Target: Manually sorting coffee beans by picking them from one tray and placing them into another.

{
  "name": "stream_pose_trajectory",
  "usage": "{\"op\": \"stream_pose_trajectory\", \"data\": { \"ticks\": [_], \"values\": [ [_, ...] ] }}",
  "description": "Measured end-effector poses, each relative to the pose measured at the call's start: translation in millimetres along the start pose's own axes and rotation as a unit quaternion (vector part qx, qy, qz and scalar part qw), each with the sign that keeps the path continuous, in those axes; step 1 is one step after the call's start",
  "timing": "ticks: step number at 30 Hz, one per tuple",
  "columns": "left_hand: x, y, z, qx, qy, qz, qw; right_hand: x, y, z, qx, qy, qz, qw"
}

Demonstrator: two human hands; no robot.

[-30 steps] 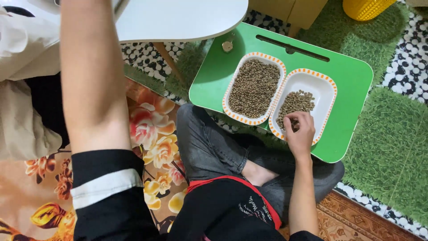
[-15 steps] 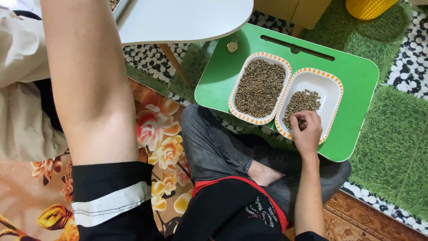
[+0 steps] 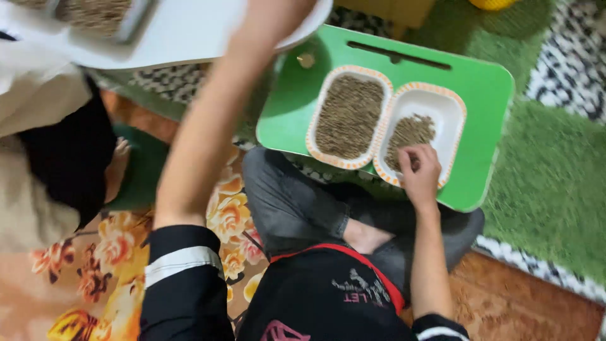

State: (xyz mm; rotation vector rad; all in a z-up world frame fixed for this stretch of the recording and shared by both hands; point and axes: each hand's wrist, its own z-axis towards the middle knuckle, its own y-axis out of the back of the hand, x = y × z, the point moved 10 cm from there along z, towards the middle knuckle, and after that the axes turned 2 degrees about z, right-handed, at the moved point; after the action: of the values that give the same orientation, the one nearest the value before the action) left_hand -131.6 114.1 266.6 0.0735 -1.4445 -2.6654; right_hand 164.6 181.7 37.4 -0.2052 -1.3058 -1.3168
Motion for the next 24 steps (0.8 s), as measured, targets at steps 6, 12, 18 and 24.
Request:
{"op": "stream_pose_trajectory", "data": {
  "ticks": [6, 12, 18, 24],
  "values": [
    [-161.8, -130.6, -70.7, 0.16, -0.041, -0.154, 0.974, -0.8, 7.9, 2.8, 0.012, -0.041, 0.057, 0.997],
    [-224.9, -121.3, -102.9, 0.009, -0.107, -0.108, 0.988, -38.1, -1.4, -12.4, 0.03, -0.025, 0.036, 0.999],
    [-224.6, -118.4, -100.7, -0.052, -0.08, -0.06, 0.994, -24.6, 6.5, -6.8, 0.025, -0.044, 0.07, 0.996],
    [-179.5, -139.3, -96.7, -0.001, -0.074, -0.056, 0.996, -7.9, 10.7, -1.1, 0.014, -0.017, 0.045, 0.999]
  ]
}}
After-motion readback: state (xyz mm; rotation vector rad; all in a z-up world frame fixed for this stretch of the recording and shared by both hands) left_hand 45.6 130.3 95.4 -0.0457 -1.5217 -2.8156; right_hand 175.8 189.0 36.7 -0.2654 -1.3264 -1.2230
